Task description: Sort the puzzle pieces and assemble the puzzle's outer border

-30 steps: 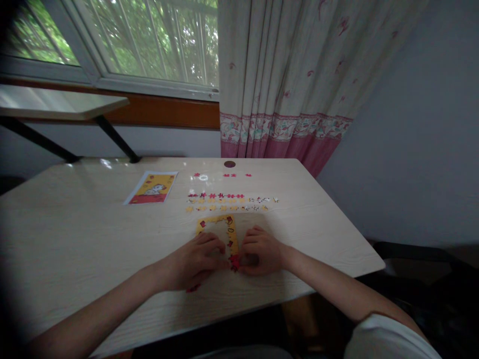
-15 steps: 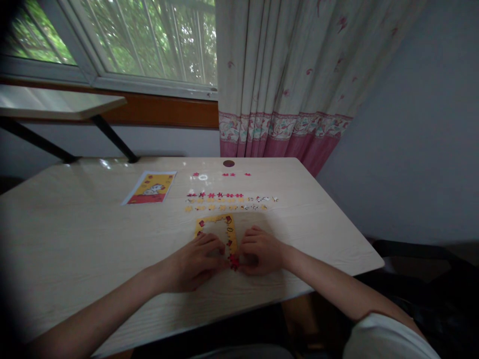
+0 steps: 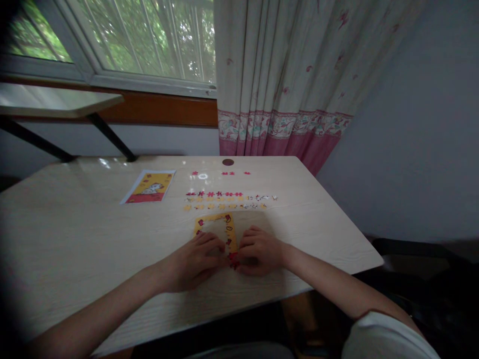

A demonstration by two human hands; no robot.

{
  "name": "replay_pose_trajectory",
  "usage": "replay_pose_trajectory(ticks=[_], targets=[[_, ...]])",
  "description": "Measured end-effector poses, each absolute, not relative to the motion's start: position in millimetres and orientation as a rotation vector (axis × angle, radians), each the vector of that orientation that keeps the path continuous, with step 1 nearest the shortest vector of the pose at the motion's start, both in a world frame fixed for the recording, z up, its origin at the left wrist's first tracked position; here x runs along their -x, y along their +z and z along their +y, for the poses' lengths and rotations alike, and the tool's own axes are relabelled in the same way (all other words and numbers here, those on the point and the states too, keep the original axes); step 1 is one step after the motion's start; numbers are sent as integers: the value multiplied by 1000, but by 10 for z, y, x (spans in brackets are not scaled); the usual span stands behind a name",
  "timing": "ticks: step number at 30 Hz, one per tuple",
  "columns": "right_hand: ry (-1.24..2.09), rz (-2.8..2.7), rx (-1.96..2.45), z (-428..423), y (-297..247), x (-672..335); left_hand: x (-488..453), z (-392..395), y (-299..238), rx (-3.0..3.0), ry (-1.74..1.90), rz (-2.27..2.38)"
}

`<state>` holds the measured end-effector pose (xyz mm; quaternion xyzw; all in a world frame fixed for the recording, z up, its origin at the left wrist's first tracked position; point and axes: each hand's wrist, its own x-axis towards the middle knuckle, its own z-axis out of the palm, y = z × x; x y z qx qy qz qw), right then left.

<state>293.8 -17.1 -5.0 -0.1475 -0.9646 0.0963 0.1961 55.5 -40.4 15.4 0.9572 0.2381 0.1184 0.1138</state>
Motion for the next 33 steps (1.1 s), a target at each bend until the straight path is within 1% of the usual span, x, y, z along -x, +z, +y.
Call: replay_pose_trajectory(ticks=[3,8,13,19,28,33], targets=[[321,-2656,481,-159,-42,-2933,-514,-368,158,-2778,415,680],[259,-2573,607,-139,-57,-2927,-394,-231,137,-2784,486,757],[220,-2566,673,-123,-77,-2924,-280,-85,121,-2824,485,964],[232,-2555,651,-106,-68,-2916,-223,-8,135,-2849,386,1201],[194,-2609,658,-115,-88,-2890,-206,37,42,-2830,373,1243],[227,-2636,668,-122,-97,-2894,-206,49,17,-2827,362,1235]])
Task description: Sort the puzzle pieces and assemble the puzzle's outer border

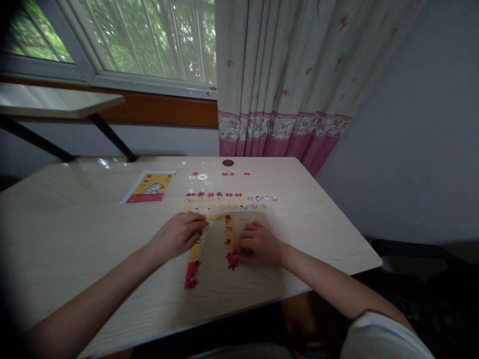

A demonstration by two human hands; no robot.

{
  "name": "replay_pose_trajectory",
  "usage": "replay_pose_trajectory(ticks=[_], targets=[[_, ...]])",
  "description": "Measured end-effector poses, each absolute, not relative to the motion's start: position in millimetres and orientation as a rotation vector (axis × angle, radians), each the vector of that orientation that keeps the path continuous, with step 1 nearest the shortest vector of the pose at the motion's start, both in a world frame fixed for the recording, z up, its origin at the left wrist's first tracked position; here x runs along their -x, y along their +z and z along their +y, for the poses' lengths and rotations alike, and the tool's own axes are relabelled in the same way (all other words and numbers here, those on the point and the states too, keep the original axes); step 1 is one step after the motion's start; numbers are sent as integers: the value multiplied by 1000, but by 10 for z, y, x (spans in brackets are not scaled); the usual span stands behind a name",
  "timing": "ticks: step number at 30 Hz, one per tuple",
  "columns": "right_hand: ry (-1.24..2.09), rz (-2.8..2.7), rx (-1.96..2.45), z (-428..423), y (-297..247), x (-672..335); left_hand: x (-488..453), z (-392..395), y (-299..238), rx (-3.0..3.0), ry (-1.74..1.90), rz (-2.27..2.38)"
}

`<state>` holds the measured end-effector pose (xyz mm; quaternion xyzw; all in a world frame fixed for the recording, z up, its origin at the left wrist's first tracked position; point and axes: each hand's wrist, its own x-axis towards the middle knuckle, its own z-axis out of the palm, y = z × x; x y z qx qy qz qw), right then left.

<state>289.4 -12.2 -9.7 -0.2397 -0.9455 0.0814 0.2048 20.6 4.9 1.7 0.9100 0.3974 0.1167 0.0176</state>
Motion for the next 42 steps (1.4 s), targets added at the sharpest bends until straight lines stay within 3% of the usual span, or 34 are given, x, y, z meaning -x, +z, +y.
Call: replay_pose_trajectory(ticks=[9,20,34,42], targets=[[179,-2609,744,434,215,-2778,-194,48,28,-2824,405,1311],[-13,-2496,1513,1787,272,-2285,-197,44,9,-2771,450,1305],[190,-2618,1693,1983,280,-2030,-196,52,-18,-2731,488,1336],[205,-2575,1522,1737,318,-2101,-194,39,7,-2742,565,1332]])
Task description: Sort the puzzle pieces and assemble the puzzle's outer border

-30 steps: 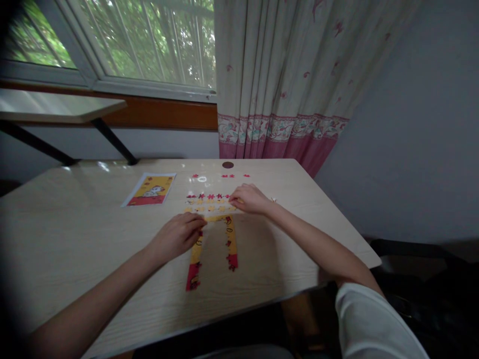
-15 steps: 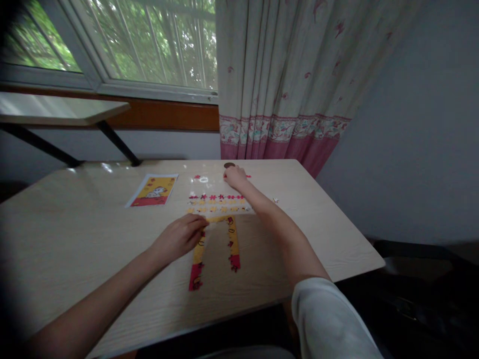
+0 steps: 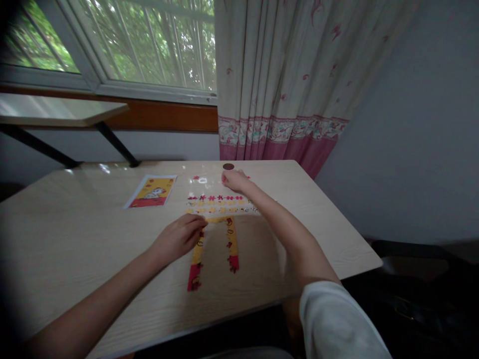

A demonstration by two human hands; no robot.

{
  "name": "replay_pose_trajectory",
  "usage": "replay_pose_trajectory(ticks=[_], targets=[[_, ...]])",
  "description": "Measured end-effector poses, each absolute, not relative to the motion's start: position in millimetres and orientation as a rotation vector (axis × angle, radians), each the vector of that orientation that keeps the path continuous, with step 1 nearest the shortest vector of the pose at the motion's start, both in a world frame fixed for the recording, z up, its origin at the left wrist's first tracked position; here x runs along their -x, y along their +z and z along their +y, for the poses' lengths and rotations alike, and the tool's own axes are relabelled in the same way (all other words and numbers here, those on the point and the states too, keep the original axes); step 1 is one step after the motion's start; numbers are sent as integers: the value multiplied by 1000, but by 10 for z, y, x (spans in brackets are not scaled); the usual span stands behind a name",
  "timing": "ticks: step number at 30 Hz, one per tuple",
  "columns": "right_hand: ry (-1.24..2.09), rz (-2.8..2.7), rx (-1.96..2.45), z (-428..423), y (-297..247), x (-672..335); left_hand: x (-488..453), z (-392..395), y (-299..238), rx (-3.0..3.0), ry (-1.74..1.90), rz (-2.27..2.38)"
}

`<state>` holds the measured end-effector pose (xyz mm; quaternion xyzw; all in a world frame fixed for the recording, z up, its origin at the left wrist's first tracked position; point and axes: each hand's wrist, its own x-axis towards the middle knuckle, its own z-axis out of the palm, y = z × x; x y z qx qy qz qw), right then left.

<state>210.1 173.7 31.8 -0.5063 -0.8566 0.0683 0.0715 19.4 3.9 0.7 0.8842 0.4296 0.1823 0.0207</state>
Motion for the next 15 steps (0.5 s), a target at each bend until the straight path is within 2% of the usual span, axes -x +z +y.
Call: replay_pose_trajectory(ticks=[2,6,15], targets=[[291,-2541,1417,1551,315,-2209,-200,31,16,-2745,620,1327],[776,-2312,1133,1007,259,-2558,-266,-11,20,-2682,752,1292],[1388,-1755,1038,194,-93,-2904,-505,-192,18,-2589,851,1154]])
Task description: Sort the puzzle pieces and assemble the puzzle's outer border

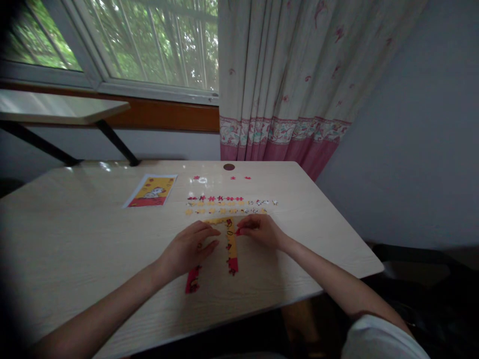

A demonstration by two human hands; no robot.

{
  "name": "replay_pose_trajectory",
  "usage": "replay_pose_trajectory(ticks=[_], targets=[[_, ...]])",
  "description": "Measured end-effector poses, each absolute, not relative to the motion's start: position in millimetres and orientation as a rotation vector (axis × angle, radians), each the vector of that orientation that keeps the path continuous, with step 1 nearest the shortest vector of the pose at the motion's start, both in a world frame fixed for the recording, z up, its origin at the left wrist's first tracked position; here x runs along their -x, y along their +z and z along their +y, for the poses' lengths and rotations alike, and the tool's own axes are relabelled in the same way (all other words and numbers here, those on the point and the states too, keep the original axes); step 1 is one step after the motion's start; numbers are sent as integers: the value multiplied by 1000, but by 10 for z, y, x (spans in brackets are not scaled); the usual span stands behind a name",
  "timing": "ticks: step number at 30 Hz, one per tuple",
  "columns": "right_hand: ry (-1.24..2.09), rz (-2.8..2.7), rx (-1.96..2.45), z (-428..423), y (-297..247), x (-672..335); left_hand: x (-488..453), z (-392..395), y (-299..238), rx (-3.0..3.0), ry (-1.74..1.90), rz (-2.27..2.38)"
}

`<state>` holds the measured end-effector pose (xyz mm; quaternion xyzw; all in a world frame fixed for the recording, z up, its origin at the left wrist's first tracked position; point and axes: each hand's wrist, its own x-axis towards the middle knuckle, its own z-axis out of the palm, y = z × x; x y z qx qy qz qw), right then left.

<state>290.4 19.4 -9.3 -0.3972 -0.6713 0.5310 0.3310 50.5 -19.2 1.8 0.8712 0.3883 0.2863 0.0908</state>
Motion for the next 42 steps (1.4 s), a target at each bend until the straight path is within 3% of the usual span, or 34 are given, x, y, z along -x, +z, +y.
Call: replay_pose_trajectory(ticks=[19,22,28,32,42], targets=[[1561,-1619,950,-36,-51,-2626,-630,-219,-17,-2582,952,1000],[1403,-1746,982,-58,-18,-2650,-623,-219,7,-2573,989,998],[698,-2197,951,-124,55,-2748,-600,-213,31,-2493,1068,1040],[413,-2275,826,-139,71,-2755,-622,-228,31,-2480,1057,1025],[373,-2566,496,-182,-52,-2915,-406,-135,37,-2558,766,1019]])
